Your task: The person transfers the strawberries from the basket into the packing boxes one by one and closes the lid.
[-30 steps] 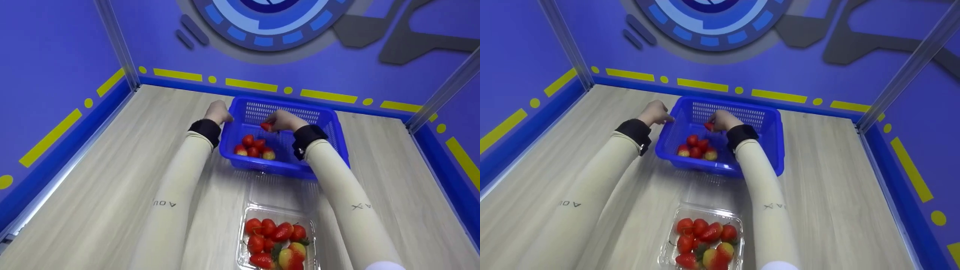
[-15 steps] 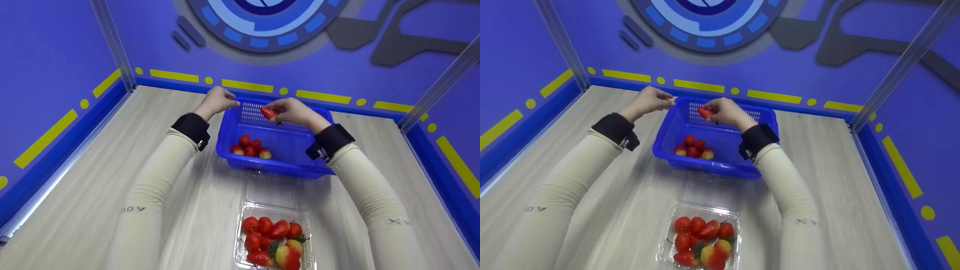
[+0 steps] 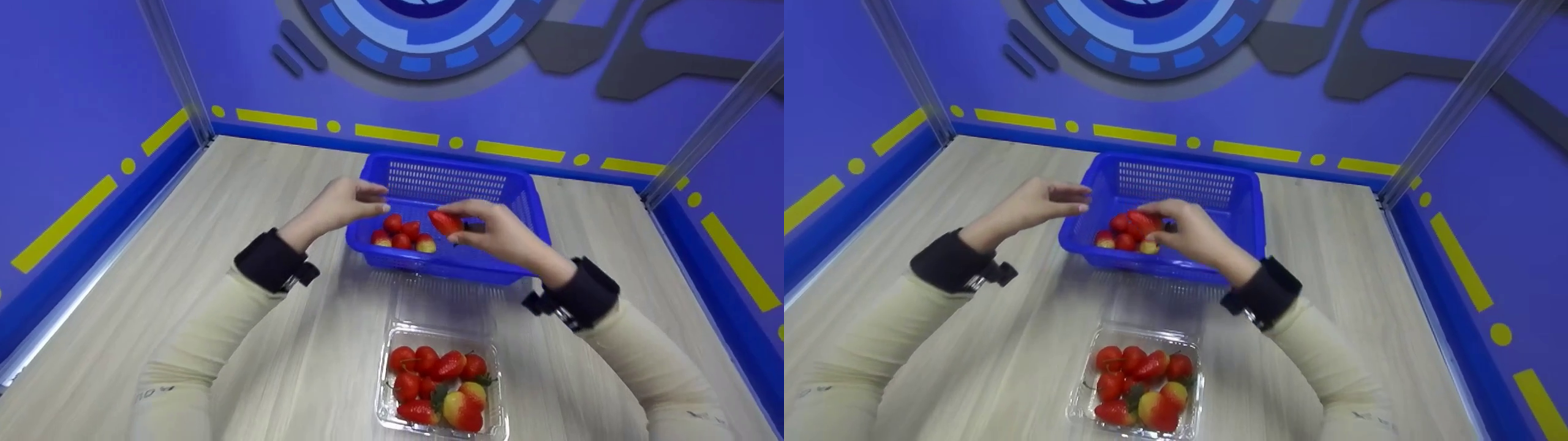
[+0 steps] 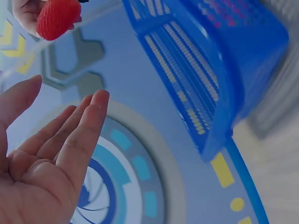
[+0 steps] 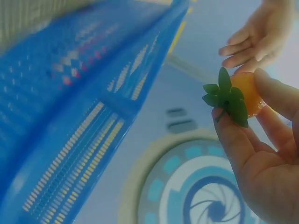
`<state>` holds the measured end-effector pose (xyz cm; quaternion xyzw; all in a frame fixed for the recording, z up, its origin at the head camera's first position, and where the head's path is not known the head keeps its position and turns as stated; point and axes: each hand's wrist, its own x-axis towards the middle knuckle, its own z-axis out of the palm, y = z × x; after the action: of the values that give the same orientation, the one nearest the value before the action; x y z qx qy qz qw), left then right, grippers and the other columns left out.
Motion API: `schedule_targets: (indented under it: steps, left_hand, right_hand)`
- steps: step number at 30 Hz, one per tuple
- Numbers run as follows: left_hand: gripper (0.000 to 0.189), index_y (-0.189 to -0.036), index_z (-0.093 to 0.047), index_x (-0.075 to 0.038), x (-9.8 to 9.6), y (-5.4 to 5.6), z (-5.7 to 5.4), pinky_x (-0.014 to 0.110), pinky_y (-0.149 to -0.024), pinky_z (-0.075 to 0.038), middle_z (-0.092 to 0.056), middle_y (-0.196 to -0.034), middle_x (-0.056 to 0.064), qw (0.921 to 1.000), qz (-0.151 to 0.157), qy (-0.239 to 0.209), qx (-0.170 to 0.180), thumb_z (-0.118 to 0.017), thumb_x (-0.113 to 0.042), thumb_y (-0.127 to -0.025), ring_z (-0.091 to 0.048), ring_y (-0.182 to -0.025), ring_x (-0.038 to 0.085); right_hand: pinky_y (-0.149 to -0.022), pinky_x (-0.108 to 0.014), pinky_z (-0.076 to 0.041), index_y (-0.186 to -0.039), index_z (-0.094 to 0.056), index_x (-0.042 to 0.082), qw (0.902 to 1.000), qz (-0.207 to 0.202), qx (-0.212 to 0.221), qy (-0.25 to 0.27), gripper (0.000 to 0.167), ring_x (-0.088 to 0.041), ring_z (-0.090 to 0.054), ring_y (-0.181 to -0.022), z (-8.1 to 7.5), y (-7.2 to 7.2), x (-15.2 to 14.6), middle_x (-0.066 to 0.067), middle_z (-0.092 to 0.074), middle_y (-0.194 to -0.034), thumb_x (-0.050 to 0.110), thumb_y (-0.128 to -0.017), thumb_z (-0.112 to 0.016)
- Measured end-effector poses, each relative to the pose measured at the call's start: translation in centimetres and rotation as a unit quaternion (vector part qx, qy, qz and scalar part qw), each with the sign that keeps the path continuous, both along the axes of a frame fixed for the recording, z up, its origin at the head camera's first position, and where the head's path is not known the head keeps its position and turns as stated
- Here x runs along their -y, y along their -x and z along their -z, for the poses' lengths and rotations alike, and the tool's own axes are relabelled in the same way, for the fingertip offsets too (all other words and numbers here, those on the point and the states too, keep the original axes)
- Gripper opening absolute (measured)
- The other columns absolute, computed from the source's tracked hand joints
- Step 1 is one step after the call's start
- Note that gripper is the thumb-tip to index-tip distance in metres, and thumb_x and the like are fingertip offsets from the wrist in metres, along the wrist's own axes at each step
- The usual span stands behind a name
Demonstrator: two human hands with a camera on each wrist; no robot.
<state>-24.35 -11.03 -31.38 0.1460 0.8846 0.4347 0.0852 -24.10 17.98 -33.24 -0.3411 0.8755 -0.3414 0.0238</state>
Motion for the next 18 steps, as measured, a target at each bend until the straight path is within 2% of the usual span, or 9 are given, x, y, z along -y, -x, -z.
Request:
schedule_targets:
  steps: [3,6,11,15,18]
  left_hand:
    - [0.049,-0.141,-0.058,0.002,0.2,-2.0,0.0,0.044,-0.112,-0.052,-0.066,-0.138,0.02,0.9998,0.012,-0.013,0.006,-0.069,-0.02,-0.098,-0.064,-0.131,0.032]
    - [0.048,-0.141,-0.059,0.001,0.4,-3.8,0.1,0.043,-0.109,-0.054,-0.067,-0.137,0.02,0.9995,0.019,-0.025,0.007,-0.069,-0.019,-0.098,-0.065,-0.129,0.032]
    - [0.045,-0.138,-0.062,0.002,-0.2,-6.0,0.9,0.041,-0.103,-0.058,-0.07,-0.132,0.02,0.9985,0.041,-0.037,0.0,-0.07,-0.016,-0.098,-0.069,-0.122,0.032]
    - [0.043,-0.135,-0.063,0.004,-0.7,-7.5,1.6,0.04,-0.1,-0.06,-0.071,-0.129,0.022,0.9965,0.071,-0.037,-0.021,-0.071,-0.014,-0.097,-0.071,-0.118,0.033]
    - [0.042,-0.134,-0.064,0.005,-0.7,-8.6,2.1,0.039,-0.099,-0.06,-0.071,-0.128,0.023,0.995,0.089,-0.037,-0.024,-0.071,-0.015,-0.097,-0.071,-0.117,0.034]
  right_hand:
    - [-0.098,-0.048,-0.059,-0.132,-0.066,0.0,0.9991,-0.017,-0.038,-0.005,0.044,-0.038,-0.066,-0.121,0.7,-2.2,-0.8,-0.021,-0.069,-0.131,0.005,-0.089,-0.076]
    - [-0.098,-0.048,-0.059,-0.128,-0.068,0.0,0.9956,-0.041,-0.082,-0.018,0.042,-0.036,-0.067,-0.119,1.4,-3.8,-1.3,-0.019,-0.071,-0.127,0.005,-0.088,-0.077]
    - [-0.095,-0.046,-0.06,-0.124,-0.071,0.002,0.9891,-0.068,-0.131,-0.003,0.039,-0.033,-0.07,-0.113,2.3,-6.1,-2.2,-0.015,-0.074,-0.121,0.002,-0.086,-0.079]
    - [-0.097,-0.034,-0.06,-0.122,-0.071,0.003,0.9832,-0.089,-0.158,0.023,0.04,-0.03,-0.07,-0.111,2.8,-7.8,-2.7,-0.012,-0.074,-0.119,-0.003,-0.083,-0.08]
    - [-0.102,-0.021,-0.055,-0.122,-0.071,0.004,0.98,-0.102,-0.167,0.037,0.043,-0.027,-0.069,-0.111,3.2,-9.0,-3.0,-0.012,-0.074,-0.118,-0.005,-0.08,-0.081]
